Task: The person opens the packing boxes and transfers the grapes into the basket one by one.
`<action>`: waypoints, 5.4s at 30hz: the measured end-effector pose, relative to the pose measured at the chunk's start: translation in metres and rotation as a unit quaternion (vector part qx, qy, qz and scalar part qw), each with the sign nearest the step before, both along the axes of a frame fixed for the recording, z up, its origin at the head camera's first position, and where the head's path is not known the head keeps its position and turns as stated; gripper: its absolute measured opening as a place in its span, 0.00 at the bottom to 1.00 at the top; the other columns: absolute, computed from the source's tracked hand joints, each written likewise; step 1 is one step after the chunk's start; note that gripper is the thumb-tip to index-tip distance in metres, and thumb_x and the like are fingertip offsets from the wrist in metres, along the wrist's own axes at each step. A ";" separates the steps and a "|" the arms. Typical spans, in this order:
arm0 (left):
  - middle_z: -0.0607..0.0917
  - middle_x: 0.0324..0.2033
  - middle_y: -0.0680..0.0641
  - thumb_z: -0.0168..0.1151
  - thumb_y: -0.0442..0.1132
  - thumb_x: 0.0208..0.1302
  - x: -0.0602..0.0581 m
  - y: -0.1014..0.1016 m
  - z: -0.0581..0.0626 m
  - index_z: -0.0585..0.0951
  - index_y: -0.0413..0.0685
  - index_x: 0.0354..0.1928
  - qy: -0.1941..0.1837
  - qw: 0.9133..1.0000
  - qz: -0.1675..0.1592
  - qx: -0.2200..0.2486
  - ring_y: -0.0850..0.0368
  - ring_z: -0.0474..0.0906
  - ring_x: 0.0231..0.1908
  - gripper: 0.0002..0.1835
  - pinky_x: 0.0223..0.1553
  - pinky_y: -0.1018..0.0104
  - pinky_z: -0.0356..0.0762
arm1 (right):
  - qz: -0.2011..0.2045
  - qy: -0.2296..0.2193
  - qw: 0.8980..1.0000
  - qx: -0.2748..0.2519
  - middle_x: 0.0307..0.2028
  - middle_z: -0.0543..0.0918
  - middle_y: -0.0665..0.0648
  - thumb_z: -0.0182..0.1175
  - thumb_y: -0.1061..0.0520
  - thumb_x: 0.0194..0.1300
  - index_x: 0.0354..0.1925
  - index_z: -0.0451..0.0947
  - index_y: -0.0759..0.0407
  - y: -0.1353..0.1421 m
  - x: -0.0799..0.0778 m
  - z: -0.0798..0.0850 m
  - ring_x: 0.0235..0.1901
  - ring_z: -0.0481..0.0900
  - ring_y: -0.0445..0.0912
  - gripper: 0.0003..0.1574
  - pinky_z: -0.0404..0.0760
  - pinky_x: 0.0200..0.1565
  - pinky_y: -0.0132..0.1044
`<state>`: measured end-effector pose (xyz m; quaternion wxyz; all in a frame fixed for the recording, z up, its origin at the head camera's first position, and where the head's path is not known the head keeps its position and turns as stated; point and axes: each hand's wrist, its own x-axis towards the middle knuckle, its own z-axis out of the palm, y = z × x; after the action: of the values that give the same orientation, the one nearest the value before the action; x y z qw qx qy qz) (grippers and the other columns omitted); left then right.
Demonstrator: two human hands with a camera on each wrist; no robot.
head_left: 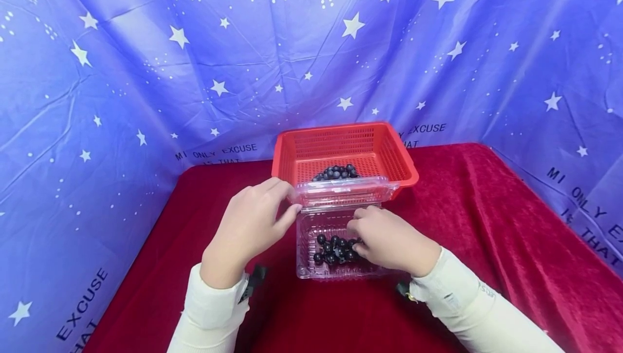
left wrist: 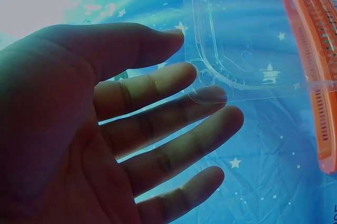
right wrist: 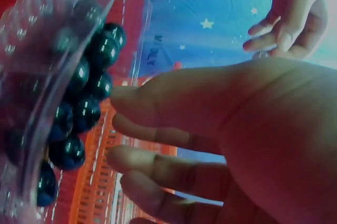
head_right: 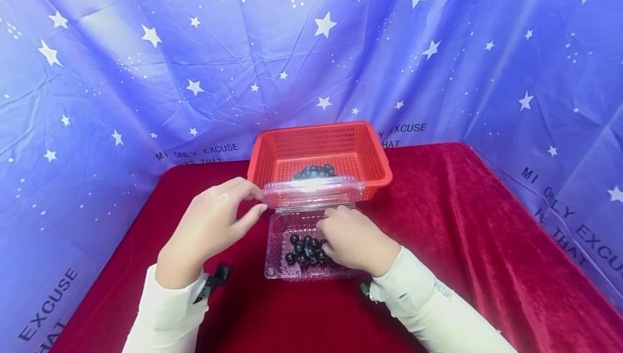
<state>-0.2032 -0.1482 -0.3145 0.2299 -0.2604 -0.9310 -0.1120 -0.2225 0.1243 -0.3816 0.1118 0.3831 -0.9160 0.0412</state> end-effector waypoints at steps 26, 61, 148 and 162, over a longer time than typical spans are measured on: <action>0.86 0.37 0.55 0.69 0.45 0.65 0.000 -0.001 -0.001 0.82 0.55 0.38 0.009 1.000 -0.006 0.001 0.60 0.79 0.28 0.06 0.32 0.62 0.80 | 0.101 0.011 0.993 0.052 0.22 0.82 0.46 0.74 0.54 0.53 0.21 0.82 0.46 -0.064 -0.019 0.001 0.23 0.79 0.41 0.10 0.84 0.30 0.39; 0.86 0.36 0.55 0.70 0.45 0.63 0.001 -0.001 -0.001 0.83 0.54 0.37 0.012 1.000 -0.014 0.000 0.59 0.78 0.27 0.06 0.33 0.62 0.81 | 0.055 0.023 0.993 0.098 0.25 0.82 0.47 0.77 0.51 0.47 0.25 0.81 0.48 -0.071 -0.010 -0.003 0.23 0.79 0.43 0.12 0.84 0.28 0.42; 0.87 0.38 0.55 0.71 0.45 0.63 0.002 0.004 -0.002 0.83 0.55 0.39 0.025 1.000 -0.002 -0.003 0.59 0.81 0.28 0.07 0.33 0.62 0.81 | -0.025 -0.023 0.998 -0.055 0.27 0.70 0.42 0.64 0.60 0.65 0.32 0.71 0.46 0.012 0.006 0.049 0.29 0.69 0.37 0.12 0.76 0.37 0.35; 0.86 0.37 0.55 0.72 0.45 0.62 0.001 0.004 -0.003 0.84 0.53 0.39 0.037 0.999 -0.005 0.007 0.59 0.80 0.28 0.08 0.32 0.63 0.80 | -0.028 -0.039 0.996 -0.078 0.26 0.71 0.41 0.64 0.60 0.66 0.32 0.71 0.47 0.024 0.009 0.060 0.26 0.68 0.35 0.12 0.75 0.35 0.35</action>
<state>-0.2018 -0.1447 -0.3178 0.2657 -0.2678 -0.9196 -0.1096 -0.2133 0.1485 -0.3216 0.1063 0.3459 -0.9239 0.1242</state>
